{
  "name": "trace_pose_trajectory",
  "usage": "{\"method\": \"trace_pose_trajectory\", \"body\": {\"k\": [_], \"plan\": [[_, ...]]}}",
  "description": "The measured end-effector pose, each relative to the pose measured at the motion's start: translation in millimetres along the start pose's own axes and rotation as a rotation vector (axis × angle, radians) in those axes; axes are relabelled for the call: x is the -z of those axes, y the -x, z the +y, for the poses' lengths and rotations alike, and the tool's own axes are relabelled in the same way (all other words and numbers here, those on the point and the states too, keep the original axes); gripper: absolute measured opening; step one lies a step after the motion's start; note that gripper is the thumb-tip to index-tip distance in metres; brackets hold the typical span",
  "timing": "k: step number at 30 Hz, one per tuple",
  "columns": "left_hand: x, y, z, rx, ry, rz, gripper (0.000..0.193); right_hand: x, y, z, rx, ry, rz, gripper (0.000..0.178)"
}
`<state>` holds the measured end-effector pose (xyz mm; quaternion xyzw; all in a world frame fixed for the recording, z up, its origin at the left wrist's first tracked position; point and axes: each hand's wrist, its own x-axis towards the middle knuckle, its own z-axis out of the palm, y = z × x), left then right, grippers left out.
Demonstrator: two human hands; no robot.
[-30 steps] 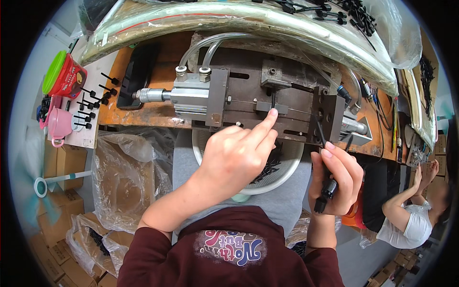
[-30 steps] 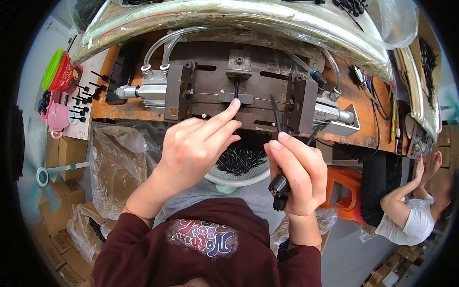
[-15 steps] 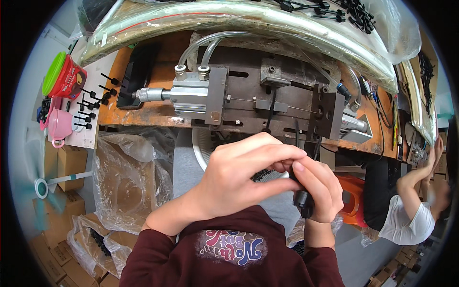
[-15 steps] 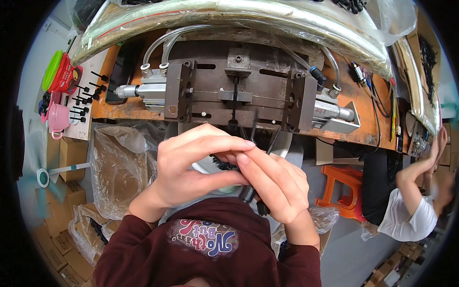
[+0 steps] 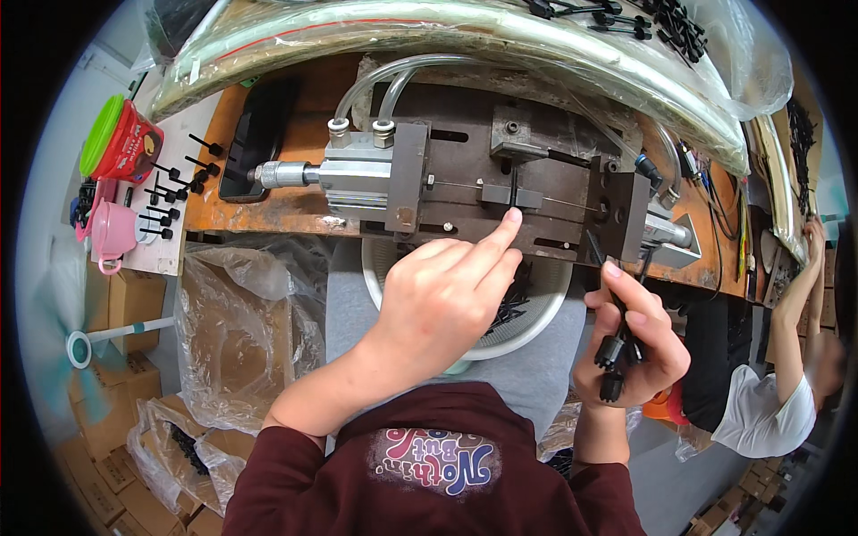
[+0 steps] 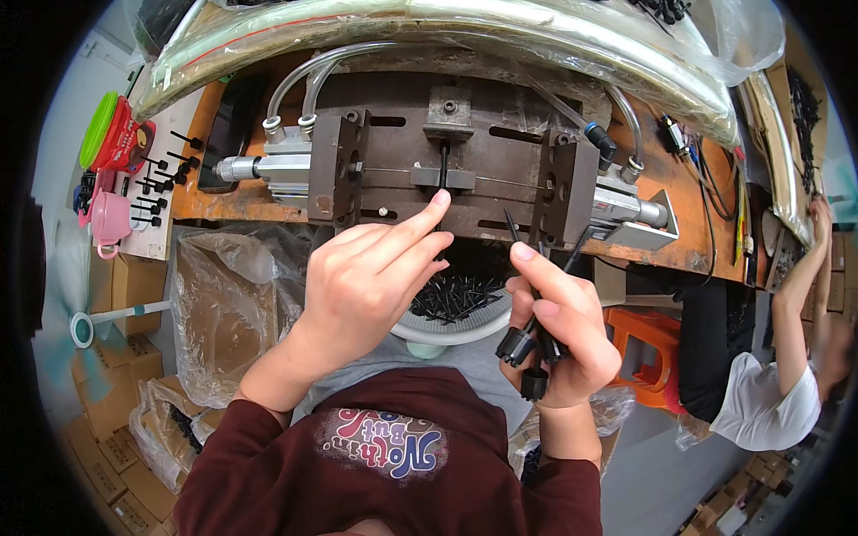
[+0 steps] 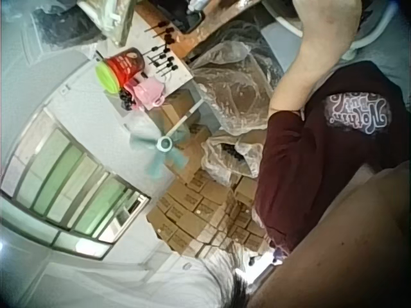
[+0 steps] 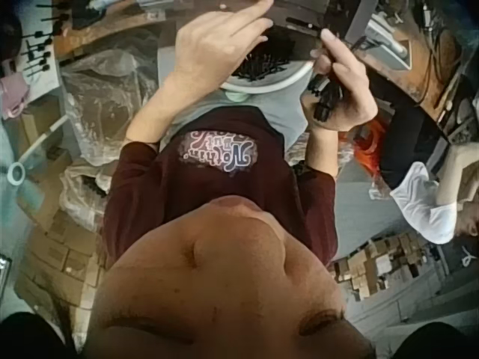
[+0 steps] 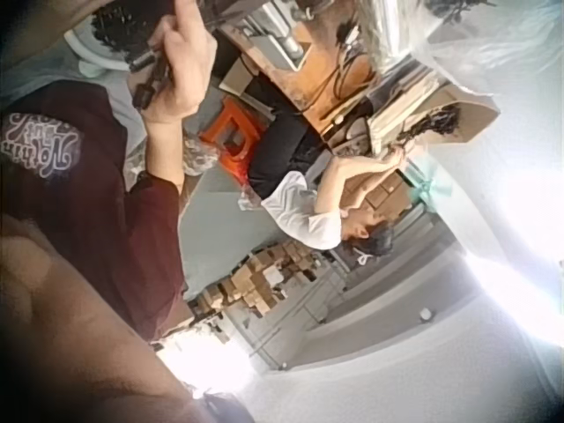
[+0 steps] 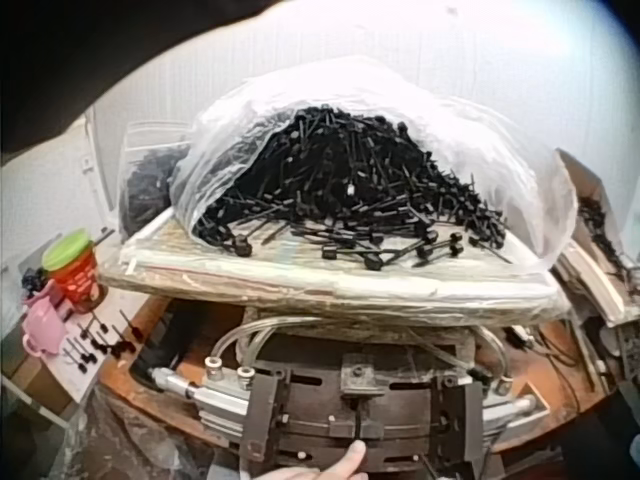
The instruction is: Manually assemble small electronic or plastic components using a pneumatic jig.
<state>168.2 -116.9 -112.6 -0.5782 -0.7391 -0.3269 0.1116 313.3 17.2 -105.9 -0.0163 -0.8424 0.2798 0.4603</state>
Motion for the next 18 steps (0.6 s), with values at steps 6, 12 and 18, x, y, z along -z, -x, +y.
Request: {"method": "trace_pose_trajectory", "body": {"k": [6, 12, 18], "plan": [[1.7, -8.4, -3.0, 0.015, -0.038, -0.064, 0.025, 5.4, 8.9, -2.4, -0.09, 0.063, 0.066, 0.033], [7.3, -7.4, 0.7, 0.082, 0.356, -0.027, 0.034, 4.7, 6.7, -7.9, 0.044, 0.42, 0.056, 0.038], [21.5, 1.0, 16.7, 0.024, 0.694, 0.069, 0.036, -11.5, 2.9, -5.2, 0.213, 0.277, -0.095, 0.036]]}}
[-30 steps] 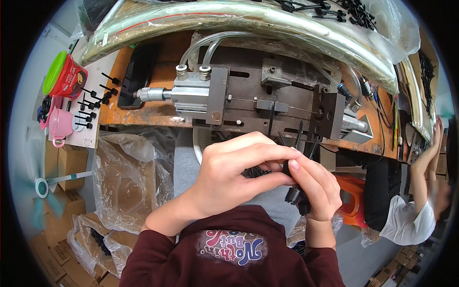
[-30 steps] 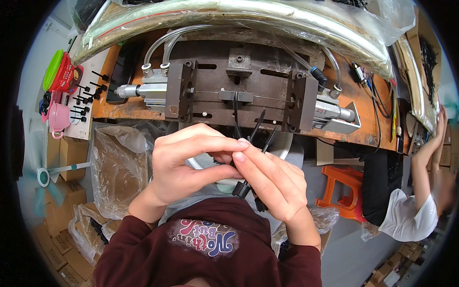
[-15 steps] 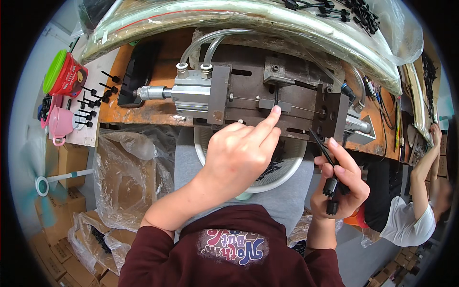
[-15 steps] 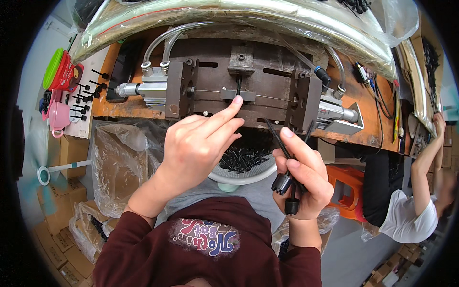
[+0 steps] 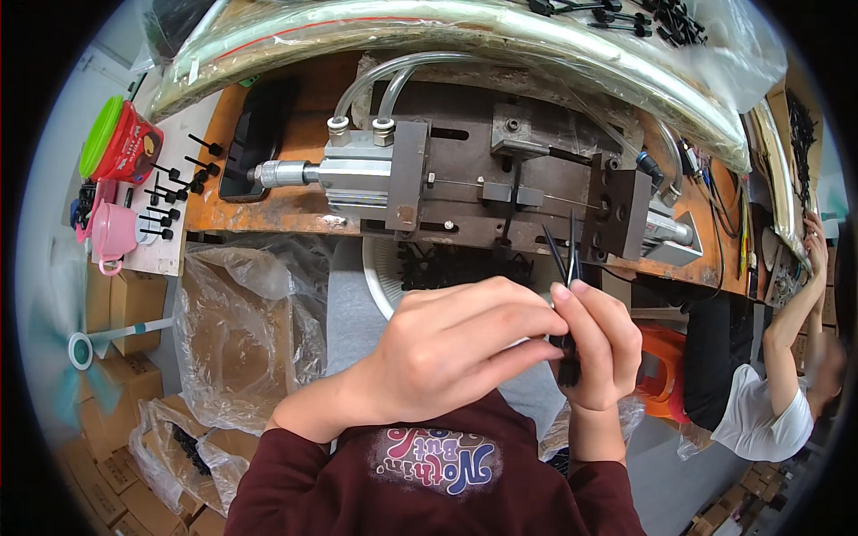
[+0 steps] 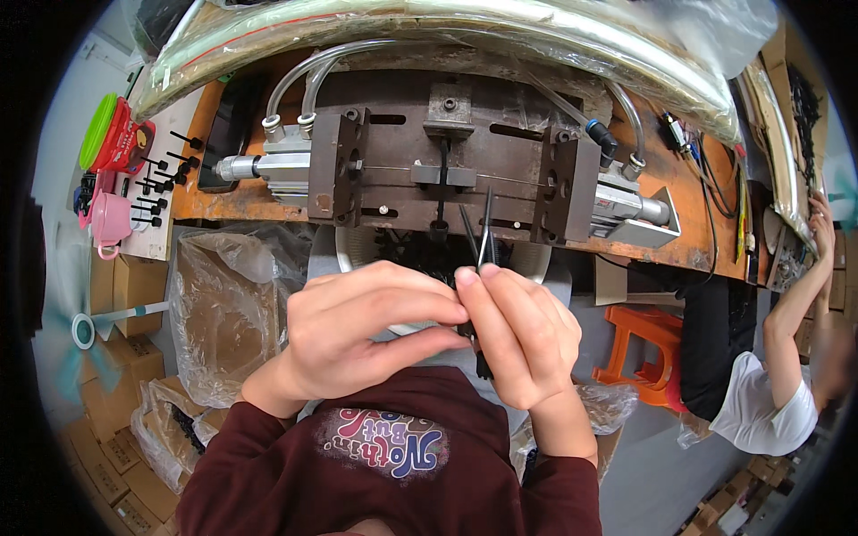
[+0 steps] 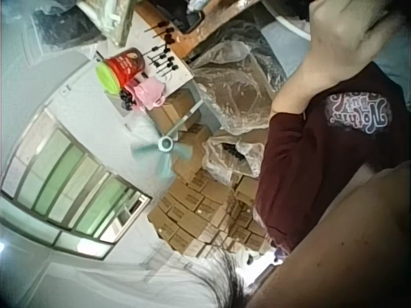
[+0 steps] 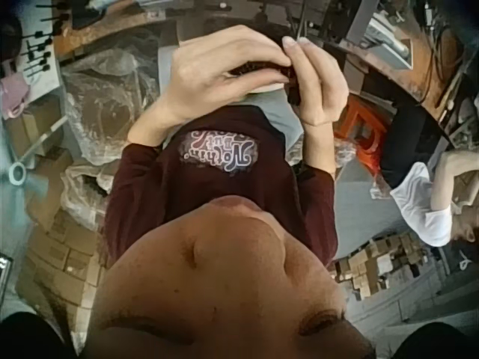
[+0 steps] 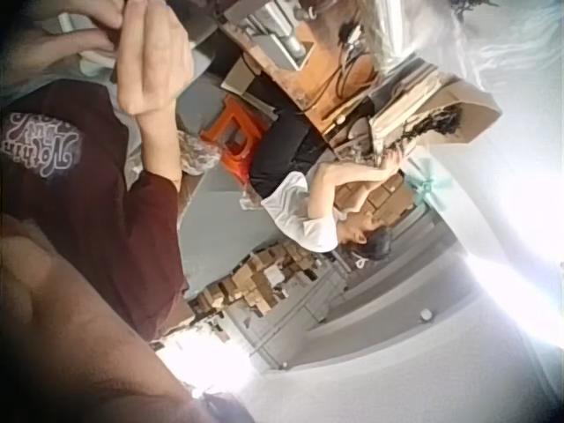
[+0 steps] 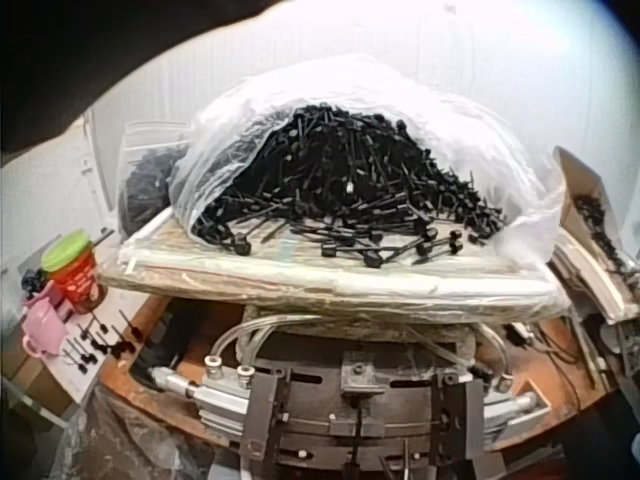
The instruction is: Manually assemble small electronic or plastic components using a pneumatic jig.
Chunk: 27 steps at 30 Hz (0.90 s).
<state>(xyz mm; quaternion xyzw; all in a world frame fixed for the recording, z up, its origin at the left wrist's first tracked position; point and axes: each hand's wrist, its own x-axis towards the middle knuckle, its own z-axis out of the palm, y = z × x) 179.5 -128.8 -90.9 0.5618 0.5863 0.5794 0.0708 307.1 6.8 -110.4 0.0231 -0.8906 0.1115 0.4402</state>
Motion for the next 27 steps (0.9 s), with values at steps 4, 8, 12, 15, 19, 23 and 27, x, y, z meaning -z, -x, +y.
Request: {"method": "trace_pose_trajectory", "body": {"k": [4, 8, 12, 15, 19, 23, 27], "plan": [[3.7, 1.8, 2.3, 0.026, -0.243, 0.01, 0.034, 1.3, -8.4, 5.3, -0.032, 0.064, 0.025, 0.034], [2.8, 2.9, -10.9, 0.013, -0.516, -0.063, 0.029, 2.6, -2.1, 7.9, -0.193, -0.057, 0.159, 0.043], [-1.5, -0.9, -21.2, -0.027, -0.712, -0.151, 0.025, 6.1, 3.4, 6.2, -0.281, -0.184, 0.23, 0.044], [0.0, -7.6, -21.5, 0.0, -0.774, -0.208, 0.024, 13.0, -1.7, 8.2, -0.215, -0.027, 0.109, 0.045], [0.5, -10.7, -18.8, 0.002, -0.822, -0.232, 0.025, 10.6, 3.0, 7.0, -0.26, -0.077, 0.153, 0.042], [3.7, -10.6, -20.0, 0.03, -0.668, -0.187, 0.028, 14.4, 2.7, 2.3, -0.279, -0.125, 0.102, 0.04], [4.8, -7.1, -4.5, 0.13, 0.06, -0.08, 0.034, 15.6, 6.2, 0.8, -0.207, -0.111, -0.012, 0.033]]}}
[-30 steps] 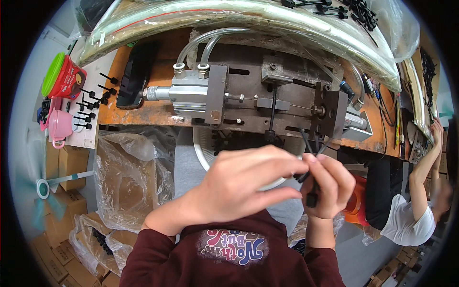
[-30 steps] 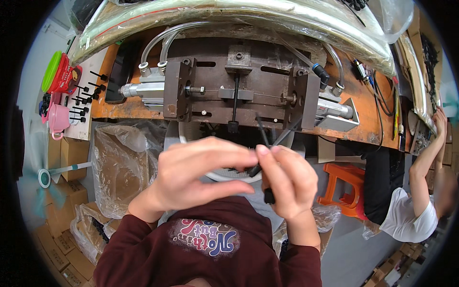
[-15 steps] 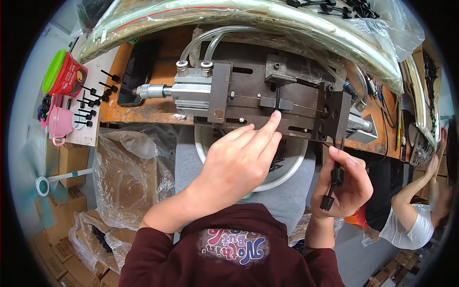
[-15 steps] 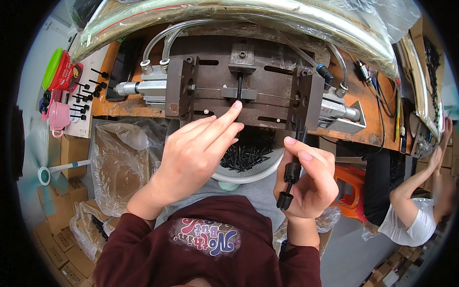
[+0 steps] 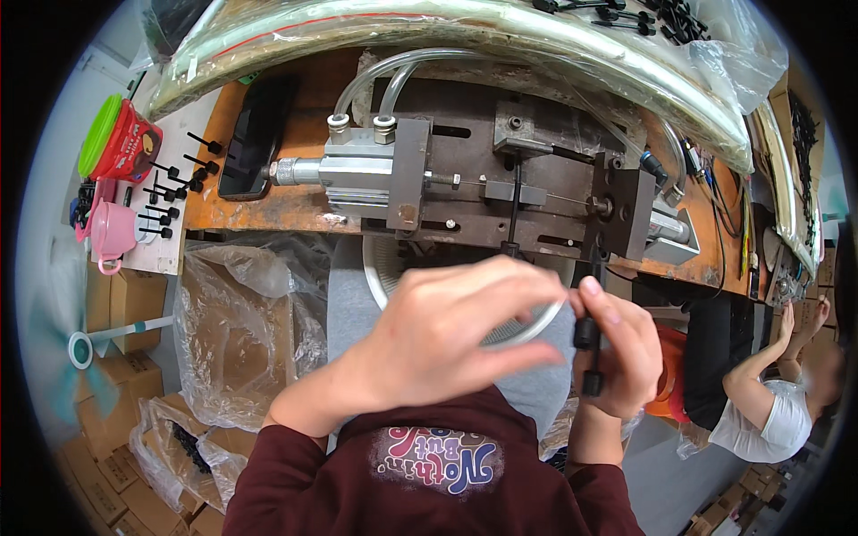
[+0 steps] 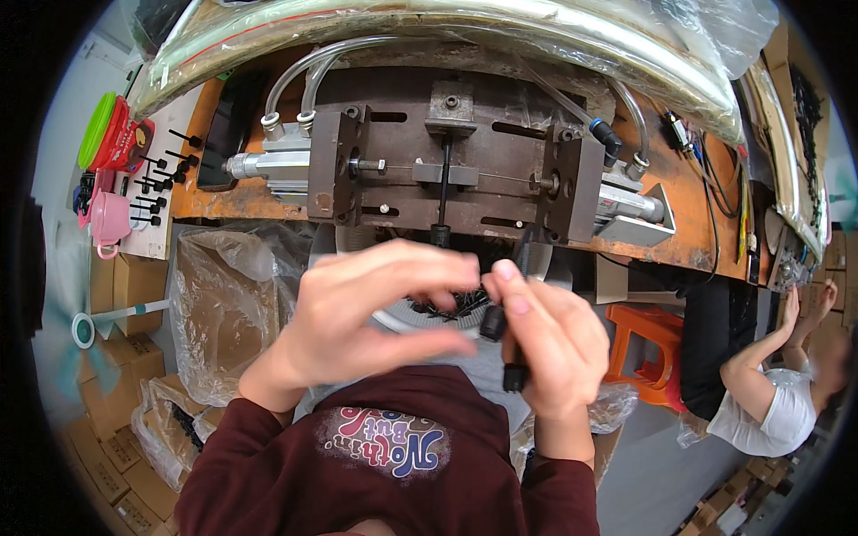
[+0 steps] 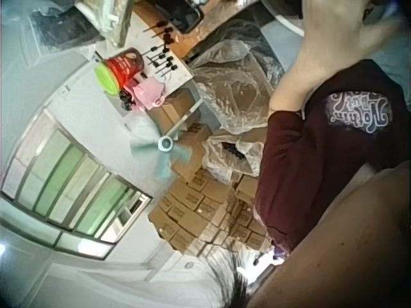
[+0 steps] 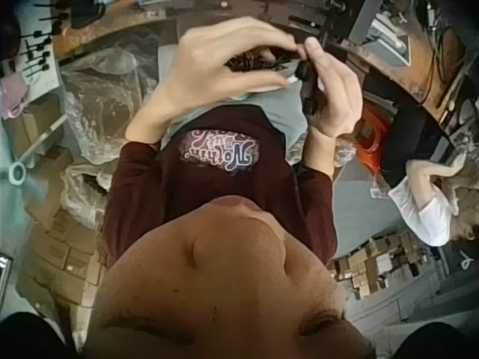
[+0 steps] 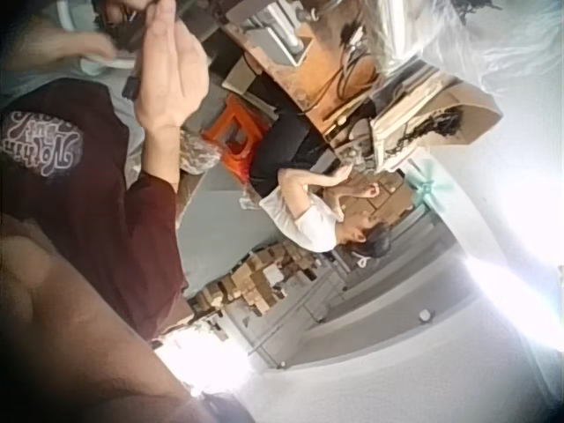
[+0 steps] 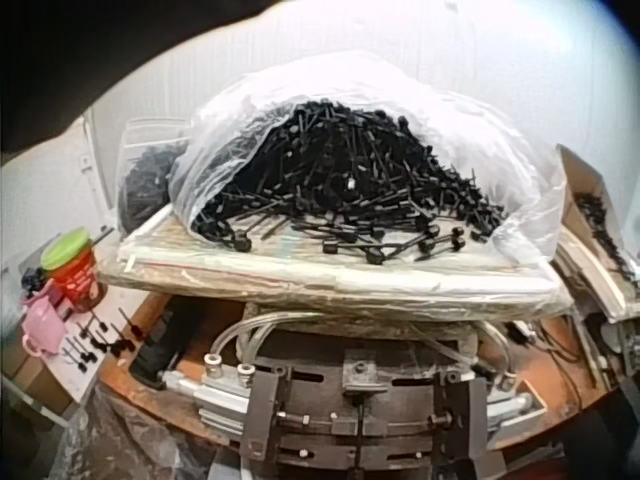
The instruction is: Manually assemble small electronic or plastic components using a pneumatic jig.
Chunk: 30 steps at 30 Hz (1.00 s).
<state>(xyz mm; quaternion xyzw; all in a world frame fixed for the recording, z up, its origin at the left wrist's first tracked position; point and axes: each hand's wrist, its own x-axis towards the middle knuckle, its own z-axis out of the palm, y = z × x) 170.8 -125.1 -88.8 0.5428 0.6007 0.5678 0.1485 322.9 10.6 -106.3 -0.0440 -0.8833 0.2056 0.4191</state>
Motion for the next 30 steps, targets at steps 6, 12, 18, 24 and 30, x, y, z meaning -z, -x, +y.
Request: {"method": "trace_pose_trajectory", "body": {"k": [6, 12, 18, 24, 30], "plan": [[-1.6, 4.9, 8.2, -0.05, -0.091, 0.075, 0.034, -13.1, -13.9, 2.2, 0.2, 0.034, 0.017, 0.027], [-1.2, 6.6, -13.0, -0.099, -0.599, 0.059, 0.028, -6.0, -8.8, 10.7, 0.041, 0.115, 0.172, 0.034], [-7.4, -1.6, -20.1, -0.077, -0.855, -0.034, 0.022, 1.5, -4.1, 3.9, 0.01, -0.172, 0.083, 0.069], [-3.8, -9.4, -14.8, -0.057, -0.866, -0.082, 0.023, -3.9, 0.1, 4.0, -0.064, -0.194, 0.148, 0.062], [-4.0, -8.2, -18.6, -0.079, -0.847, -0.058, 0.022, 0.5, -9.0, -6.3, -0.03, -0.006, -0.049, 0.039]]}}
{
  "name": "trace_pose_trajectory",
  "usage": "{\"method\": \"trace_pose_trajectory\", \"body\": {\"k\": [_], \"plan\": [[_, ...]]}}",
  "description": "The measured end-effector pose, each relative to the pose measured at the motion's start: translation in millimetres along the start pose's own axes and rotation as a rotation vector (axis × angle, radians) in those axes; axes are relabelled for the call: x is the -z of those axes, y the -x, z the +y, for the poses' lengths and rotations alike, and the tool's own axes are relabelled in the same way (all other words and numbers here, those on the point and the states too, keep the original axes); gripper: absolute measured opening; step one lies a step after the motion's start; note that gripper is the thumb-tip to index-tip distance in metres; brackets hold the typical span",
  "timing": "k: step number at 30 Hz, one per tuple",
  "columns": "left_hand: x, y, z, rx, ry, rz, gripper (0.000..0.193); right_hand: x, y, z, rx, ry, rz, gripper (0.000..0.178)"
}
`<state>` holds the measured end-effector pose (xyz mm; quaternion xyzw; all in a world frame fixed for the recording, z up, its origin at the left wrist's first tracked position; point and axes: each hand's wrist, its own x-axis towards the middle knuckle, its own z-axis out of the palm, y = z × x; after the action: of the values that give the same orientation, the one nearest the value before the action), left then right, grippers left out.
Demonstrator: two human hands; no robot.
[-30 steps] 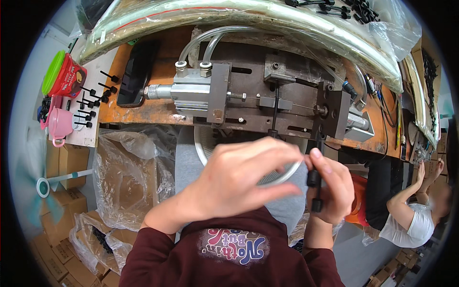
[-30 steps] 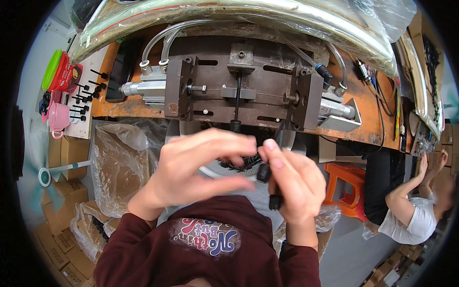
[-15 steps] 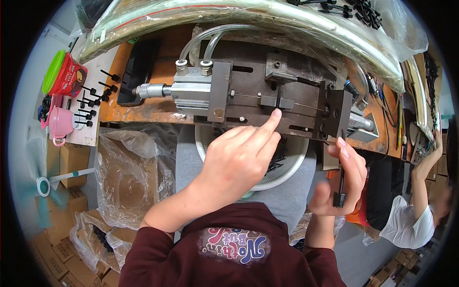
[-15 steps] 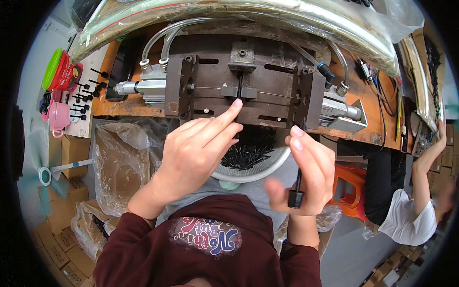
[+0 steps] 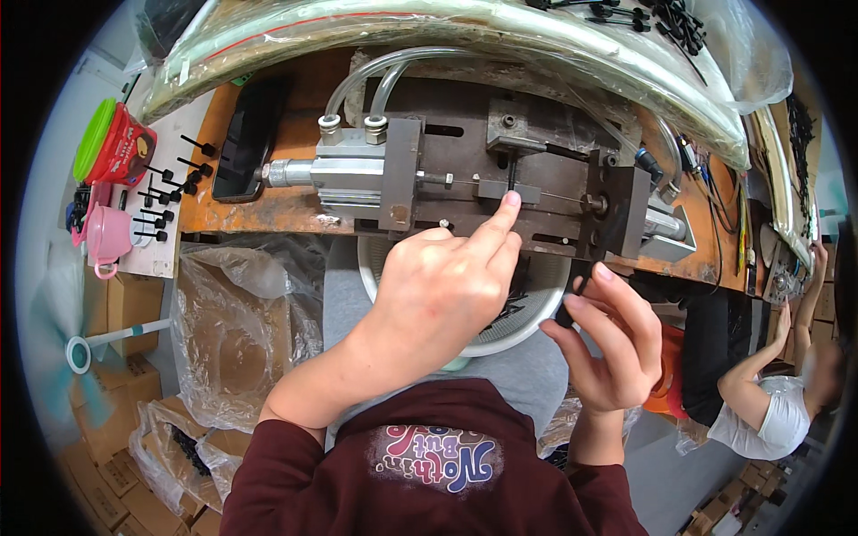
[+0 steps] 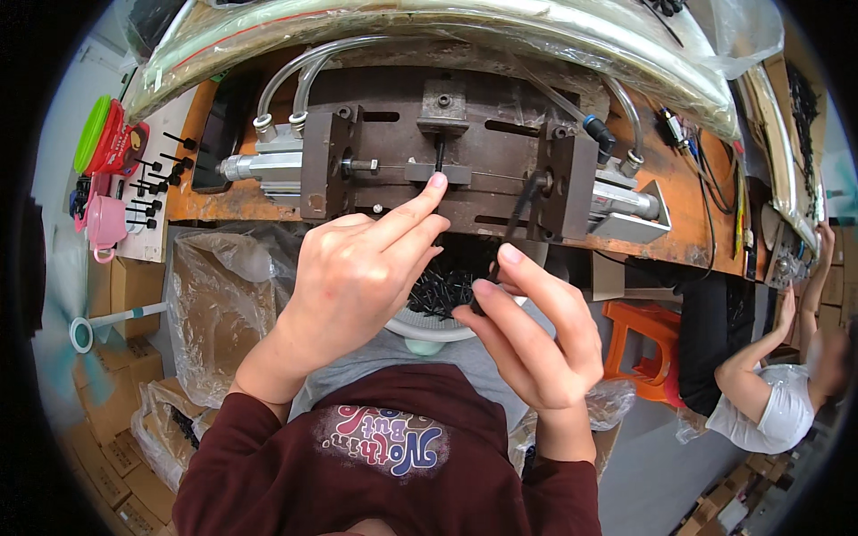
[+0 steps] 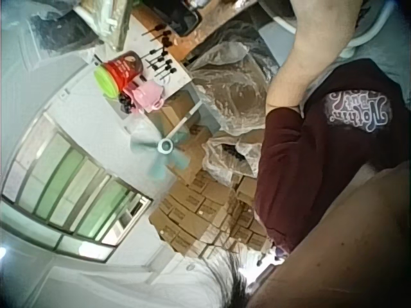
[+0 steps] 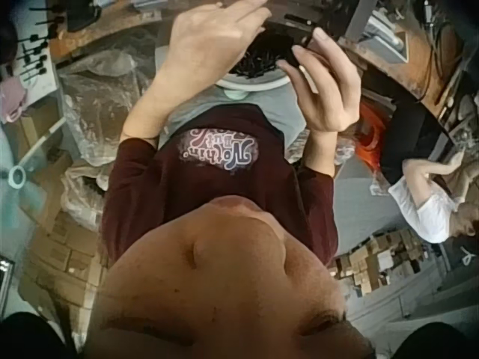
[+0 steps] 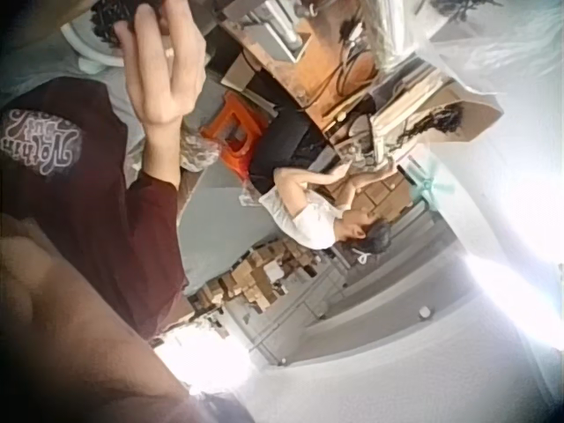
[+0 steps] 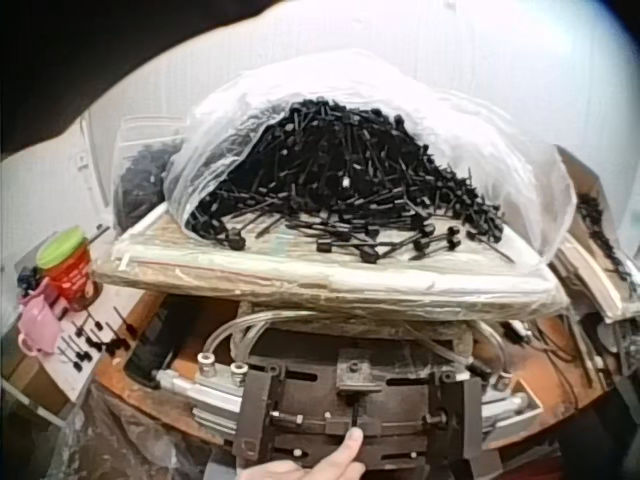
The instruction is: Manually assemble small electronic or plastic components using a pneumatic jig.
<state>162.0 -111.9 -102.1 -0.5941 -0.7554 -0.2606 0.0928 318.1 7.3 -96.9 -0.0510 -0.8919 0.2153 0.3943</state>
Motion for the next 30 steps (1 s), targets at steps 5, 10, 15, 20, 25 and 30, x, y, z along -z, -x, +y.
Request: {"method": "trace_pose_trajectory", "body": {"k": [5, 10, 15, 20, 25, 30], "plan": [[1.9, 4.9, -2.6, -0.02, 0.046, -0.006, 0.023, -10.3, -0.4, 6.2, -0.008, -0.021, -0.031, 0.037], [17.0, 33.9, -8.5, -0.124, 0.285, -0.222, 0.026, -22.2, -10.7, 8.4, -0.034, -0.035, -0.106, 0.028], [16.9, 42.2, -0.9, 0.359, 0.789, -0.138, 0.031, -29.8, -10.1, 3.3, 0.002, -0.105, -0.079, 0.031], [18.9, 39.6, 3.9, 0.672, 1.435, -0.055, 0.03, -32.3, 0.3, -8.3, 0.092, -0.158, -0.074, 0.038], [23.0, 41.6, 4.9, 0.582, 1.275, -0.042, 0.02, -28.5, -1.2, -8.8, -0.198, -0.533, -0.023, 0.036], [29.5, 50.2, 14.1, 0.434, 0.979, 0.011, 0.018, -29.9, -13.9, -17.3, -0.731, -0.998, -0.064, 0.02]]}}
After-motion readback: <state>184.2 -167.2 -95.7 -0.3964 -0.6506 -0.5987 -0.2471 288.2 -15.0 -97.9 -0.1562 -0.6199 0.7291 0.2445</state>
